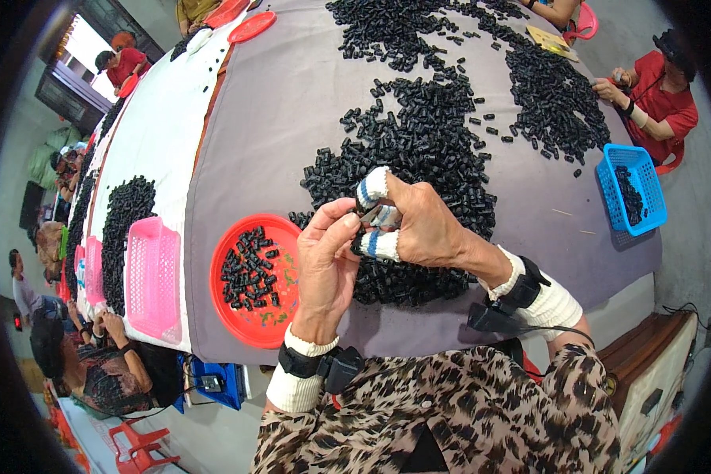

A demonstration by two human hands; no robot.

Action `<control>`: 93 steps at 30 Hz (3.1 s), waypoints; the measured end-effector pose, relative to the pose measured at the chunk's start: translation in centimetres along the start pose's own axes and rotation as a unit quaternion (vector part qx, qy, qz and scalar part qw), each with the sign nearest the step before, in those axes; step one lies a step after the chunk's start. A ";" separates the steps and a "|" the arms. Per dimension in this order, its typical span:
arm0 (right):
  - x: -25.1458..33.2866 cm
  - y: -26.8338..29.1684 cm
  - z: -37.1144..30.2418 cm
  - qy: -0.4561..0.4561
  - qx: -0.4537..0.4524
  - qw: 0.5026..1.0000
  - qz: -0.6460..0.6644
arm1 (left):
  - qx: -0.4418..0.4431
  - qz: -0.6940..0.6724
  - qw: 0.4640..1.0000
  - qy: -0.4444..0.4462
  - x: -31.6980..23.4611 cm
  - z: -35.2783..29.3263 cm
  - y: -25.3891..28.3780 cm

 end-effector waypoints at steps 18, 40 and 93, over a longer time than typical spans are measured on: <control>-0.4 0.7 0.0 -0.048 0.017 0.998 0.035 | 0.096 -0.124 0.988 0.005 0.2 -0.4 0.6; 0.9 -1.0 0.4 0.059 0.021 0.998 -0.027 | 0.017 -0.001 1.000 -0.007 -0.5 -0.5 1.1; 2.6 3.5 2.0 -0.012 0.041 0.999 -0.025 | 0.072 0.167 0.983 -0.042 -4.7 1.1 -1.6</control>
Point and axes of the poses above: each hand's wrist, its own z-axis towards the middle knuckle, its own y-axis out of the back of the hand, x = y × z, the point moved 9 cm from there along z, towards the middle knuckle, and after that the axes turned 5 degrees about x, right-handed, at the moved point
